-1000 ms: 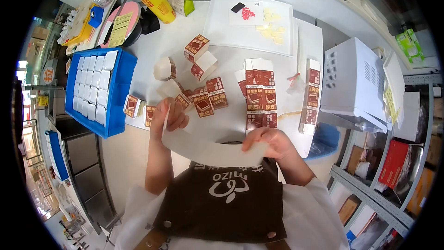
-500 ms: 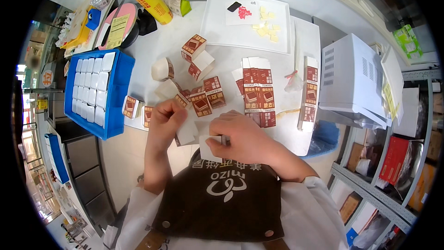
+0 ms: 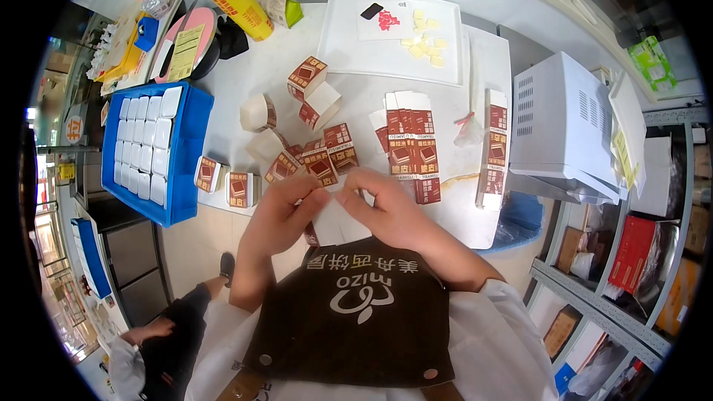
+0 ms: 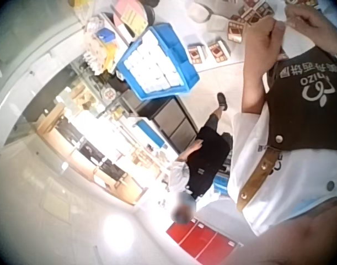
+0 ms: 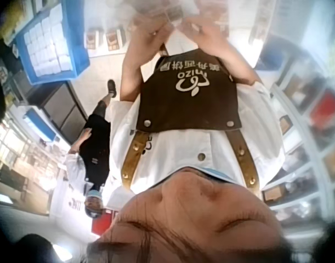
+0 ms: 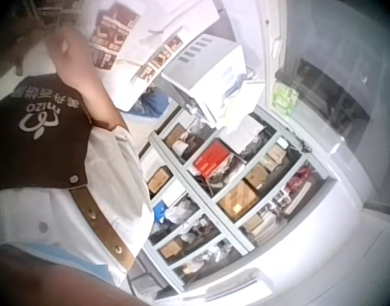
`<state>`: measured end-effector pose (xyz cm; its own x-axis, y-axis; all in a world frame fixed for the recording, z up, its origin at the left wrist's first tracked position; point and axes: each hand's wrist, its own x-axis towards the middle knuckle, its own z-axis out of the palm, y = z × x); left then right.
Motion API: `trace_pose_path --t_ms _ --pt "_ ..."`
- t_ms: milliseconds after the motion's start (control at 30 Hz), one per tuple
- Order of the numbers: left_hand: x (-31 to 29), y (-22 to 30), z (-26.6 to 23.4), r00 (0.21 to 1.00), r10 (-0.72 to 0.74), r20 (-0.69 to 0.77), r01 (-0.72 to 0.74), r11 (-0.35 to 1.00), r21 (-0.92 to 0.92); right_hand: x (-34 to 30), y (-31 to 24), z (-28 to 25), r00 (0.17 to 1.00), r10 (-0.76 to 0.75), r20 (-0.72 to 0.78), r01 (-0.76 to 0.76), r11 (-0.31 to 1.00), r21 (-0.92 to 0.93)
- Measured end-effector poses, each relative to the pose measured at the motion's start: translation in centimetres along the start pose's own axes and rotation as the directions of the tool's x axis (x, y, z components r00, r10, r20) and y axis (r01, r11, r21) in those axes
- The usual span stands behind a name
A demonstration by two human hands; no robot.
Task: The person assembles small, flat-packed cardboard boxes by folding the flaps and tucking them into slots to form a cube shape. They handle the boxes one at a time, picking them from a pile on the counter and placing the finished units into a blue tray to the left.
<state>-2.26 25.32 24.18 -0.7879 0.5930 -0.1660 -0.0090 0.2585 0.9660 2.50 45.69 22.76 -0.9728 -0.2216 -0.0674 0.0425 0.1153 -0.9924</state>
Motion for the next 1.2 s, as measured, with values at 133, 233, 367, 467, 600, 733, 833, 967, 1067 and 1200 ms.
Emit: trace_pose_path --t_ms 133,233,367,467,600,733,833,967,1067,1200 --pt "0.3 0.6 0.1 0.997 0.081 -0.011 -0.075 0.967 0.244 -0.1 0.6 0.0 0.997 0.052 -0.05 -0.05 0.997 0.052" --pt "0.4 0.7 0.2 0.977 0.215 -0.006 -0.193 0.89 0.414 -0.1 1.6 0.2 0.992 0.041 -0.12 -0.032 0.996 0.081" --pt "0.1 1.6 1.6 0.947 0.321 -0.013 -0.274 0.827 0.492 0.1 2.3 -0.8 0.991 0.123 -0.049 -0.117 0.987 0.106" --pt "-0.1 1.3 1.1 0.973 0.223 0.052 -0.22 0.847 0.484 -0.1 3.2 -1.3 0.988 0.15 0.025 -0.152 0.963 0.223" --pt "-0.6 0.2 0.9 0.978 0.155 -0.136 -0.155 0.988 0.006 -0.5 4.4 -1.4 0.986 0.115 0.117 -0.159 0.848 0.505" --pt "-0.4 -0.5 1.2 0.945 0.057 -0.323 -0.217 0.848 -0.484 -0.8 5.0 -1.2 0.959 -0.001 0.284 -0.182 0.768 0.614" --pt "-0.6 -1.9 1.1 0.963 -0.005 -0.27 -0.145 0.835 -0.531 -1.3 5.9 -1.4 0.959 0.031 0.281 -0.236 0.634 0.737" --pt "-1.0 -3.0 0.9 0.997 -0.075 0.034 0.081 0.848 -0.524 -0.4 5.8 -2.6 0.993 0.047 0.11 -0.119 0.315 0.942" --pt "-0.9 -2.6 1.4 0.976 -0.134 0.171 0.202 0.849 -0.488 0.6 4.7 -3.0 0.991 0.112 0.071 -0.109 0.374 0.921" --pt "-0.6 -3.3 2.2 0.991 -0.127 -0.031 0.091 0.839 -0.536 0.5 5.0 -2.9 0.979 0.142 0.149 -0.202 0.527 0.825"
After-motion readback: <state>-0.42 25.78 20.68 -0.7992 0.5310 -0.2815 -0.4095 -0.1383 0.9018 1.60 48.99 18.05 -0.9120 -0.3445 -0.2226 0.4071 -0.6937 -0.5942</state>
